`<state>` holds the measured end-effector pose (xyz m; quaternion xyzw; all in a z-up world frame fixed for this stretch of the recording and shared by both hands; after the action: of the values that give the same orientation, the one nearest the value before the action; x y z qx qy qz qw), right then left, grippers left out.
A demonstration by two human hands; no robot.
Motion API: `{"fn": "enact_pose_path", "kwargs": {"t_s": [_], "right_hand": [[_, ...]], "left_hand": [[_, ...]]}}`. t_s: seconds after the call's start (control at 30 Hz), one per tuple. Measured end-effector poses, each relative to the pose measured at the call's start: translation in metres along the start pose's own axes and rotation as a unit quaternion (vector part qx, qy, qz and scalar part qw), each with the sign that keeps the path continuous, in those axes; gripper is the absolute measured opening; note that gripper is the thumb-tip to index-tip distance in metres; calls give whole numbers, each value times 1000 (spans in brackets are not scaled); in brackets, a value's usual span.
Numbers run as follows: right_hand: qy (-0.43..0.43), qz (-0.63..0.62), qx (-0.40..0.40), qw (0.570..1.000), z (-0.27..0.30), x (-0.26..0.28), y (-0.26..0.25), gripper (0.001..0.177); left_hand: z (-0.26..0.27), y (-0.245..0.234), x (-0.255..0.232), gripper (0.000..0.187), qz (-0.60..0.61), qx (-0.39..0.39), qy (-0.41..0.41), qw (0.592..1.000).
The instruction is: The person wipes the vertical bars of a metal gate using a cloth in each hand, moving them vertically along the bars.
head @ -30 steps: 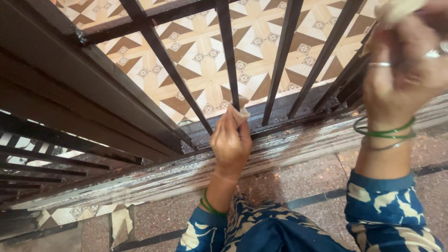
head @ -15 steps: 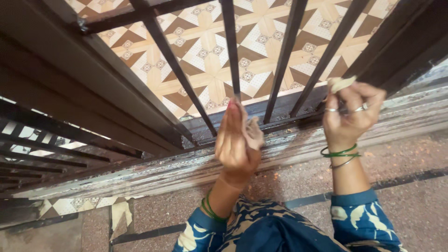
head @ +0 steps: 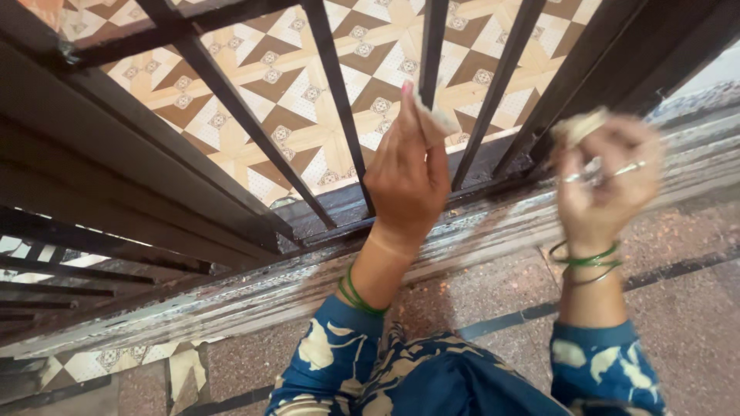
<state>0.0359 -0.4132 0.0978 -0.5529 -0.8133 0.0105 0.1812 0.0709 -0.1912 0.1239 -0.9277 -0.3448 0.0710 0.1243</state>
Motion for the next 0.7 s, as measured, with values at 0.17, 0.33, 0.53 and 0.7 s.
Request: {"fn": "enact_pose_path", "kwargs": {"t_s": [0.17,0.33,0.53,0.7], "right_hand": [[46,-134,26,990,-64,-17,-15,27],[174,-210,64,960,-74,-38,8,18],[66,-53,14,996,-52,-25,15,25],[97,-22,5,995,-10,-28,25,17]], "left_hand": [[23,-3,-2,48,-7,30,-17,999],[48,-5,-3,52,17,70,-55,996],[82,4,0,50,7,93,-97,991],[86,-4,-6,50,-3,121,-118,986]]}}
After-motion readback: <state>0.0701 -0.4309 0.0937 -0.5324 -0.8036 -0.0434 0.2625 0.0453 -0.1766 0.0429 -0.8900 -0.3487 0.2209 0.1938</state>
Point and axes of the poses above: each hand's wrist, its own z-axis away from the middle knuckle, its own y-axis out of the palm, x = y × z, the point moved 2 cm from there along -z, towards the middle knuckle, and after that the axes turned 12 degrees about y, right-handed, at the moved point
